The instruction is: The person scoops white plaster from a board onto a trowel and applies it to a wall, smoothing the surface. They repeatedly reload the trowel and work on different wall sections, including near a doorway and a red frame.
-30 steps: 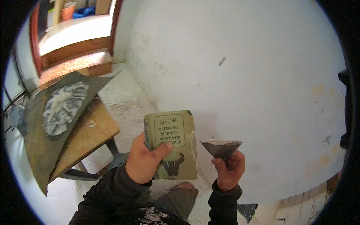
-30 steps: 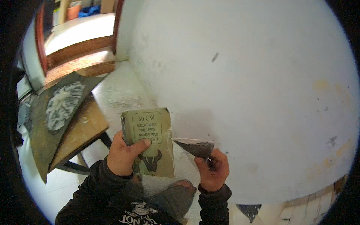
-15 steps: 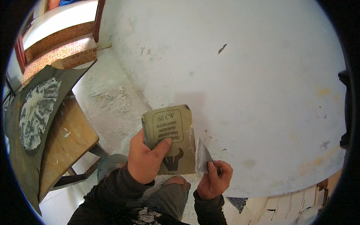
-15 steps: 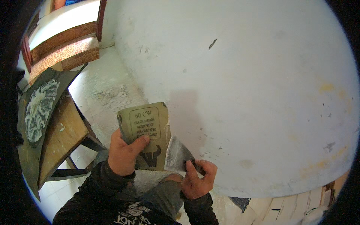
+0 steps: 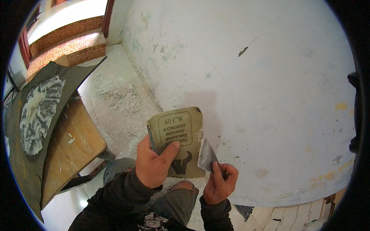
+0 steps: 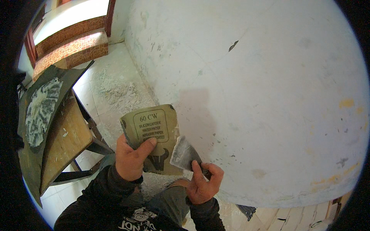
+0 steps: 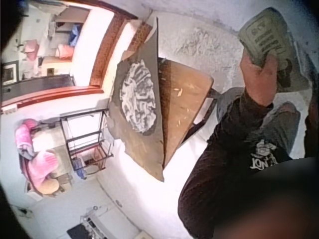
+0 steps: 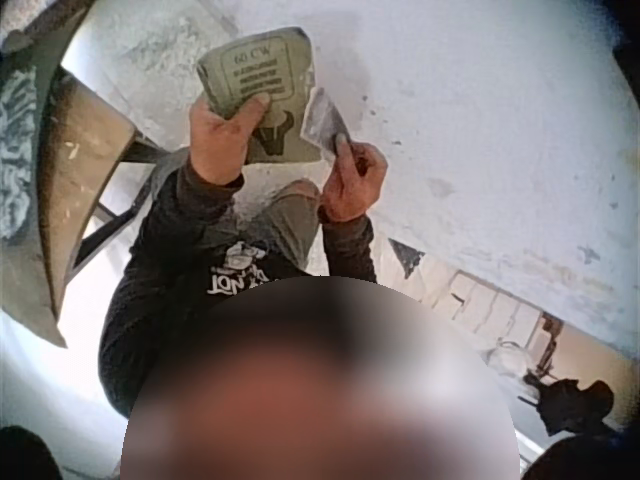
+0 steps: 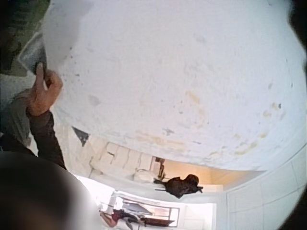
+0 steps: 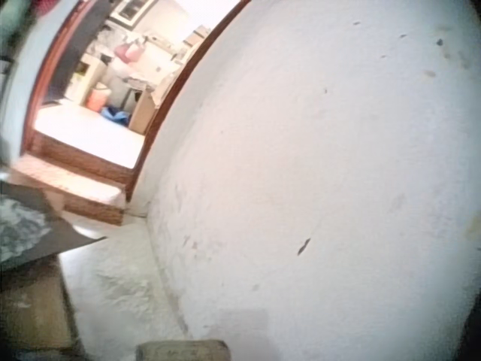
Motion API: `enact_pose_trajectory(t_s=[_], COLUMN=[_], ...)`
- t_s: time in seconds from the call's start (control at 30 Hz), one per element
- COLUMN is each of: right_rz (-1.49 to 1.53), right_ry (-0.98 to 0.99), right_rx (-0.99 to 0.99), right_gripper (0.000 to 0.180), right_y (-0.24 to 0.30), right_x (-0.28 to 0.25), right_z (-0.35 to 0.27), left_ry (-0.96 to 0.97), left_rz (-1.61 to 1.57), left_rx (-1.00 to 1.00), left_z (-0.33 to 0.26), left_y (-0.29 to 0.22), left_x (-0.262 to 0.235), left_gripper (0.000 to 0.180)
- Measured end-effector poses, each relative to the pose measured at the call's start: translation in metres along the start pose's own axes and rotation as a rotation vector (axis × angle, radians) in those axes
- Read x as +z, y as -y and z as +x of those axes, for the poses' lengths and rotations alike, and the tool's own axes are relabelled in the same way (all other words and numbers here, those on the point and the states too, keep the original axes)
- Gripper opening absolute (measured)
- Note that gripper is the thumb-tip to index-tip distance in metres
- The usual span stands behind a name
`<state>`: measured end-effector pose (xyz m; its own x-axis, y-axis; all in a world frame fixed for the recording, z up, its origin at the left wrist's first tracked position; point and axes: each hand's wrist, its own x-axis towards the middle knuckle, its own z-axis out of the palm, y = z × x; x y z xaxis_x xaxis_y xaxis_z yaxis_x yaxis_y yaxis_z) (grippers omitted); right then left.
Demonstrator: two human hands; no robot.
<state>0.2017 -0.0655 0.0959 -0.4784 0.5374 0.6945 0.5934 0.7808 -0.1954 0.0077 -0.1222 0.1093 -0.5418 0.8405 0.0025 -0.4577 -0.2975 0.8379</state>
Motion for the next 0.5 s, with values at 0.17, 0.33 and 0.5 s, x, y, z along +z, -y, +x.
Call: enact_pose_trajectory(t_s=[0.17, 0.33, 0.5], right_rz=[0.007, -0.053, -0.037], right_ry=[-0.012, -0.005, -0.062], right_rx=[0.07, 0.014, 0.061], right_gripper=[0.044, 0.034, 0.039], right_y=[0.001, 0.0, -0.003], right_x=[0.005, 0.006, 0.013], right_z=[0.001, 0.004, 0.006], left_ry=[0.005, 0.027, 0.069], left_rz=[-0.018, 0.027, -0.06], left_rx=[-0.006, -0.017, -0.044], left_z=[0.003, 0.006, 0.008], left_y=[0.002, 0.002, 0.003], left_x=[-0.002, -0.007, -0.011], left_gripper=[0.021, 0.022, 0.023])
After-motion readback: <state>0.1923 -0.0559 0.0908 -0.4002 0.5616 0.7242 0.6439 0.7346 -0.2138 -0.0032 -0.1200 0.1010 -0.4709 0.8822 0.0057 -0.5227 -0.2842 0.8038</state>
